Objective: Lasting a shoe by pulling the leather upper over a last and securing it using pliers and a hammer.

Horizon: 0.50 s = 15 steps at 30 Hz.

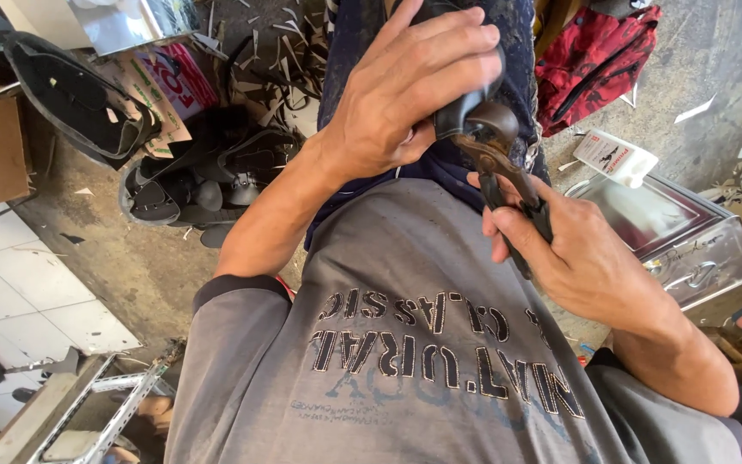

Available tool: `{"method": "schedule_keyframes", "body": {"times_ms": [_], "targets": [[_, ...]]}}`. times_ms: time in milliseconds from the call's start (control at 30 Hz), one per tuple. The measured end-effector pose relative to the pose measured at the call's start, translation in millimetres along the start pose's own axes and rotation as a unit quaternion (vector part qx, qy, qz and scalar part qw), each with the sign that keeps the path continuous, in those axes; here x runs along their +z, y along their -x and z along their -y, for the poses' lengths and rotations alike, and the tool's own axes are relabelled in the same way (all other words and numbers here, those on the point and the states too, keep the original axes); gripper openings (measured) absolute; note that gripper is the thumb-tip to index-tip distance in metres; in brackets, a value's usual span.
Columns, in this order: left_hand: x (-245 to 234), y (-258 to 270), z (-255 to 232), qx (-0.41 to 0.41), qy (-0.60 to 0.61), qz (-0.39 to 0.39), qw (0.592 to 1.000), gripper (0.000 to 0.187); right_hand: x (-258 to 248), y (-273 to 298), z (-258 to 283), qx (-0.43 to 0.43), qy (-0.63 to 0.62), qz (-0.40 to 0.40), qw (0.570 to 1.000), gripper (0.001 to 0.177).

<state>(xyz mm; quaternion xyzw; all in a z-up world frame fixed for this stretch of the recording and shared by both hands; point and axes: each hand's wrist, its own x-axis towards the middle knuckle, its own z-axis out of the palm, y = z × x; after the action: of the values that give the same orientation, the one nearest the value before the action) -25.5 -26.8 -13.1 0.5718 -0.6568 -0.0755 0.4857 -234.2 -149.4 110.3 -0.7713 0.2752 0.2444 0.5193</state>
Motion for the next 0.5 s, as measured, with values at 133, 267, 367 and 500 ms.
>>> {"method": "schedule_keyframes", "body": {"times_ms": [133, 267, 367, 500], "targets": [[-6, 2, 1, -0.097, 0.055, 0.039, 0.993, 0.048, 7, -8, -3, 0.018, 0.057, -0.029, 0.998, 0.023], [-12, -5, 9, -0.118, 0.09, 0.019, 0.989, 0.047, 26, -24, -7, -0.035, 0.1, -0.137, 0.985, 0.024], [-16, -7, 13, -0.133, 0.075, 0.013, 0.988, 0.047, 22, -27, 0, -0.04, 0.111, -0.117, 0.986, 0.033], [-12, -4, 16, -0.139, 0.068, 0.012, 0.988, 0.059, 17, -32, -2, -0.05, 0.149, -0.071, 0.985, 0.031]]}}
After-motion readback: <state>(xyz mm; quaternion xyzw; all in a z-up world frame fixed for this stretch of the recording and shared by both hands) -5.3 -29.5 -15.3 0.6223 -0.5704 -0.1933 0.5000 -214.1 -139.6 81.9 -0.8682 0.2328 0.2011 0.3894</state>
